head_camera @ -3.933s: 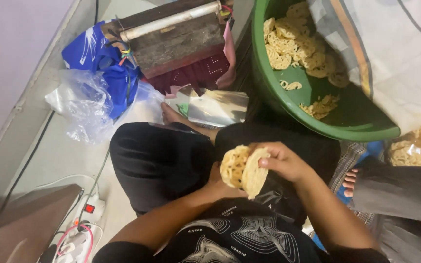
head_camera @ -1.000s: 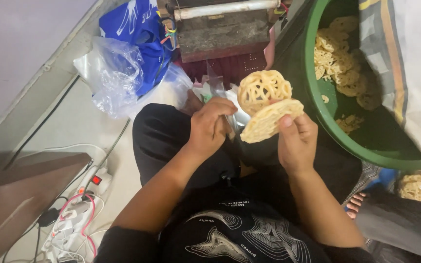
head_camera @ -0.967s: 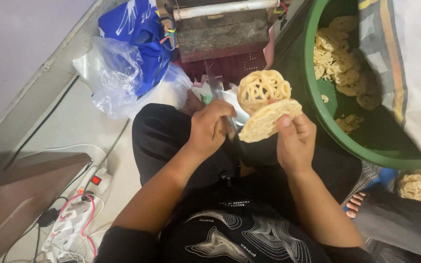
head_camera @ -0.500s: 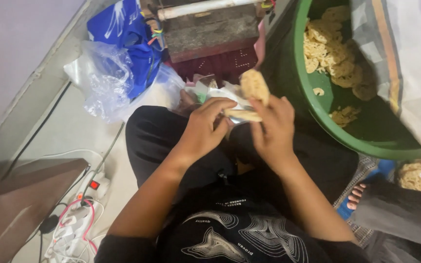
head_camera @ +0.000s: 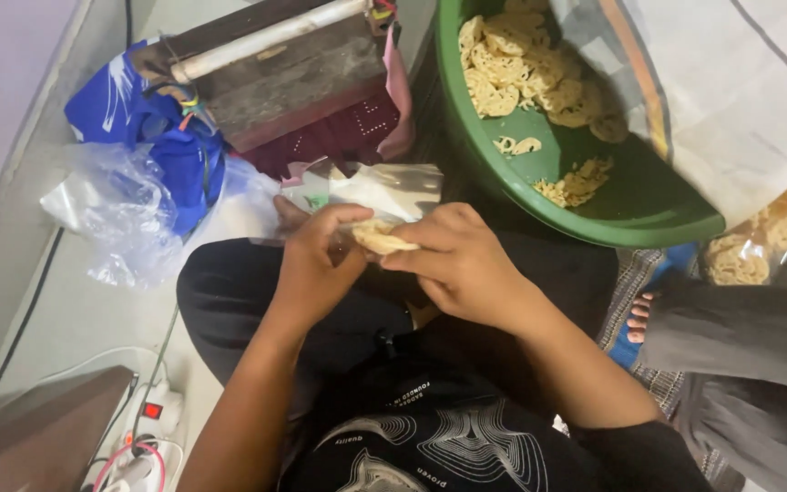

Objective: Manually filling plastic bags with crackers and sealing them using a heat sealer

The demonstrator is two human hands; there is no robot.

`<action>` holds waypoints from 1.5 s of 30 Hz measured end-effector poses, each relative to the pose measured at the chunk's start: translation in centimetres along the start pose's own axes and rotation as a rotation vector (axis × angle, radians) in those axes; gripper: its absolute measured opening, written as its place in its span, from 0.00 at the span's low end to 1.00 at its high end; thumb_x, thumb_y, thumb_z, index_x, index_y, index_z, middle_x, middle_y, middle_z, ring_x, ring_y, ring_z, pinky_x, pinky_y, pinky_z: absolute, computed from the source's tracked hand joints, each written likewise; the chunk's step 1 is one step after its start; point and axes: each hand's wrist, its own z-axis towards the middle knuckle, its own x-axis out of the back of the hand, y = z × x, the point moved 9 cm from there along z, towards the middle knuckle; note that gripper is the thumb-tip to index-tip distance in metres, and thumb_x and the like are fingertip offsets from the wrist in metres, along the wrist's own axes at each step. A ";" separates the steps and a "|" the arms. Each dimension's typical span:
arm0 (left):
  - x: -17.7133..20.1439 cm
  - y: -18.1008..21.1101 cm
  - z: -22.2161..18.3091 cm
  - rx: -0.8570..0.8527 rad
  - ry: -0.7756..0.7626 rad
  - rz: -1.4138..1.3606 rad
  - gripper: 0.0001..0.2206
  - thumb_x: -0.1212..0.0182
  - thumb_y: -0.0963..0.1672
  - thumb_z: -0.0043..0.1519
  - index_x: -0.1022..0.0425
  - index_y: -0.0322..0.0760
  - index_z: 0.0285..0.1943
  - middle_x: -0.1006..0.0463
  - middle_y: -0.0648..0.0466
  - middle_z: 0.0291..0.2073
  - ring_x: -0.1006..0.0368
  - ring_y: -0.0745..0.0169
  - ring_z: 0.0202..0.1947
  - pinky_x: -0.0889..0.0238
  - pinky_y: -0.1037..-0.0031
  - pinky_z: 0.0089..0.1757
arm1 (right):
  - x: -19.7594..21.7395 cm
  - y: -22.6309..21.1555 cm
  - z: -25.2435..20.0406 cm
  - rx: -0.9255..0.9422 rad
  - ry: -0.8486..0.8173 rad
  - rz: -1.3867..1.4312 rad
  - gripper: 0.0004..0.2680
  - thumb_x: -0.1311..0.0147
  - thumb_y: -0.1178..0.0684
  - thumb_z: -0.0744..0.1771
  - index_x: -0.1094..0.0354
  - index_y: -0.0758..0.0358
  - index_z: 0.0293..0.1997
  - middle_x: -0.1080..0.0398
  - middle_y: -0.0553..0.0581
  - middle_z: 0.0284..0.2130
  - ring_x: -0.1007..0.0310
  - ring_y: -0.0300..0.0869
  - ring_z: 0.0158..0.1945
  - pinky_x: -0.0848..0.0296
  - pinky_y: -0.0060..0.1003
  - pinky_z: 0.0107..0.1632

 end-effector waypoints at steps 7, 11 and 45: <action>-2.9 0.7 -0.7 0.107 -0.174 -0.138 0.20 0.45 0.37 0.47 0.27 0.42 0.51 0.23 0.48 0.31 0.25 0.56 0.32 0.30 0.72 0.38 | -2.8 0.4 -0.9 -0.027 -0.380 -0.164 0.06 0.48 0.54 0.61 0.35 0.62 0.38 0.33 0.60 0.43 0.30 0.54 0.42 0.43 0.60 0.56; -3.6 3.0 -1.2 0.268 -0.329 -0.439 0.25 0.44 0.36 0.51 0.33 0.39 0.60 0.24 0.46 0.22 0.26 0.64 0.22 0.28 0.77 0.29 | -2.2 1.3 -1.2 -0.054 -0.348 -0.046 0.02 0.46 0.63 0.59 0.31 0.64 0.30 0.30 0.62 0.34 0.27 0.56 0.39 0.38 0.55 0.57; -6.9 -19.6 0.5 0.883 -0.280 -0.527 0.31 0.37 0.38 0.44 0.39 0.32 0.60 0.26 0.42 0.50 0.29 0.45 0.51 0.35 0.60 0.50 | 9.9 25.5 4.6 -0.372 -0.194 -0.194 0.05 0.53 0.57 0.69 0.32 0.66 0.43 0.30 0.60 0.40 0.30 0.50 0.44 0.33 0.47 0.46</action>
